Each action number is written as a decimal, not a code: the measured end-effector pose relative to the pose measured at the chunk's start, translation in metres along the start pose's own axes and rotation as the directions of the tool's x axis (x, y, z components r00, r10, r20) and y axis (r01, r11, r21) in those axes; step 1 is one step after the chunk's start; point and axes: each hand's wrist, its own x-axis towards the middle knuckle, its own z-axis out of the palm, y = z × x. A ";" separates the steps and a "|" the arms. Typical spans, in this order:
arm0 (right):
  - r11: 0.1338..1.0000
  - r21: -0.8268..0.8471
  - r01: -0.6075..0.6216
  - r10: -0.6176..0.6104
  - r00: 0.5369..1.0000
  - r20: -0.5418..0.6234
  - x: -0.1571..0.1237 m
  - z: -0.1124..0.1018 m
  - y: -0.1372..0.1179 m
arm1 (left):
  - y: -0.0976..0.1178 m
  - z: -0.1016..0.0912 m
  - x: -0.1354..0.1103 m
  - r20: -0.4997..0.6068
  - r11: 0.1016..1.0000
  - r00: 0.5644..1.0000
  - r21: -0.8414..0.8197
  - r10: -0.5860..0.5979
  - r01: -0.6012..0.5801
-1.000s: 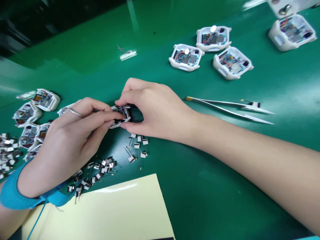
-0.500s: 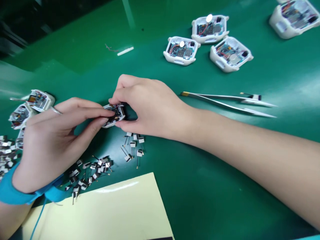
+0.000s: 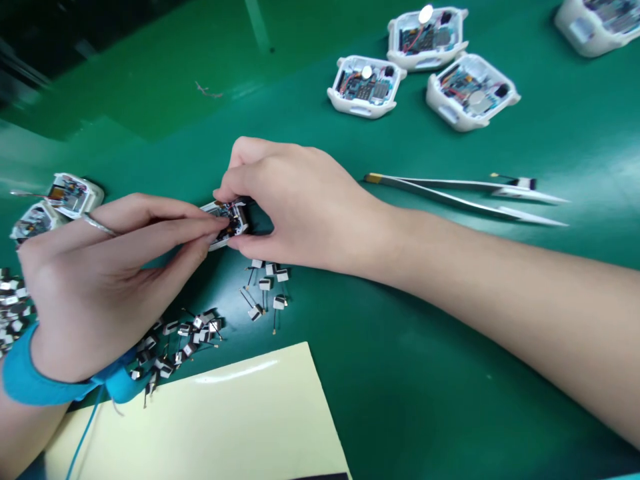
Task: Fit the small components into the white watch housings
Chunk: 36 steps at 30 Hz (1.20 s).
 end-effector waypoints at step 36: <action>0.998 -0.067 0.004 -0.006 1.000 -0.017 -0.001 0.000 -0.001 | 0.001 -0.002 0.000 0.080 1.000 0.997 0.020 -0.008 0.007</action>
